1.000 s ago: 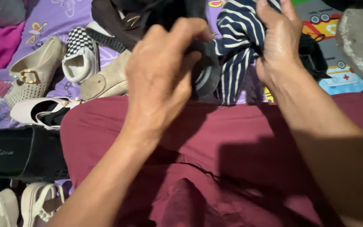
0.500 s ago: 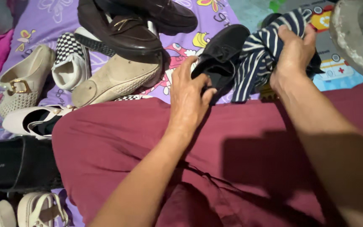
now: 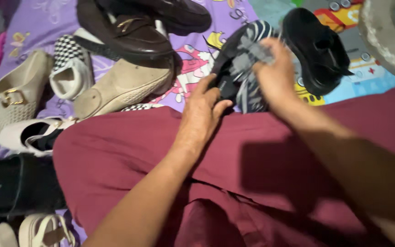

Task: The person wipes a black shoe with a striped cloth, rotating it to clean the upper, sides, and sole. After finishing, they place the shoe down and pick up a second black shoe to continue wiping it in the same manner.

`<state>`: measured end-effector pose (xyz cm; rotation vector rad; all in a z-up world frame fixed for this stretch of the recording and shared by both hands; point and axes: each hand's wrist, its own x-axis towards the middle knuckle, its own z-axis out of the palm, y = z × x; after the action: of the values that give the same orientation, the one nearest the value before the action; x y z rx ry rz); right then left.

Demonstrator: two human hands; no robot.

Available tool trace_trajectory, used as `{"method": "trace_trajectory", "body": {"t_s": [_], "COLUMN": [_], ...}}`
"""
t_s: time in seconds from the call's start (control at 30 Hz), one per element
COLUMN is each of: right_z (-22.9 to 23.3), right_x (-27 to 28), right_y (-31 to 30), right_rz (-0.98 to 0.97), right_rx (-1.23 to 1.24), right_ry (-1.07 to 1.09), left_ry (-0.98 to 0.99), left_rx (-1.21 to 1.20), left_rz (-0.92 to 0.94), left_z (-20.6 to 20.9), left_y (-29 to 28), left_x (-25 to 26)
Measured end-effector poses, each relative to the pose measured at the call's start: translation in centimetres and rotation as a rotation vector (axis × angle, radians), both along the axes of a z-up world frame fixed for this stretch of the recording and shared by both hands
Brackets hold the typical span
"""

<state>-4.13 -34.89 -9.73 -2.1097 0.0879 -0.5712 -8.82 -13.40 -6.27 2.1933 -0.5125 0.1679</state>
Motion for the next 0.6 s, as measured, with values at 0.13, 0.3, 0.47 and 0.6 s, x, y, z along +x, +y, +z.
{"method": "trace_trajectory", "body": {"t_s": [0.13,0.3,0.47,0.6], "right_z": [2.4,1.1,2.6,4.2], "right_x": [5.3,4.6,5.8,7.9], "right_y": [-2.1,0.0,-1.9,-2.6], "right_rz": [-0.043,0.425,0.491,0.320], "right_rx": [0.144,-0.336,-0.435,-0.499], "right_ry": [0.075,-0.149,-0.082,0.012], "left_ry": [-0.046,-0.028,-0.061,-0.103], "left_rx": [0.023,0.052,0.079,0.074], "left_rz": [-0.035,-0.044,-0.049,-0.050], "left_z": [0.1,-0.1,-0.5,-0.3], "left_y": [0.2,0.5,0.1,0.1], "left_x": [-0.7,-0.5,-0.5,-0.6]}}
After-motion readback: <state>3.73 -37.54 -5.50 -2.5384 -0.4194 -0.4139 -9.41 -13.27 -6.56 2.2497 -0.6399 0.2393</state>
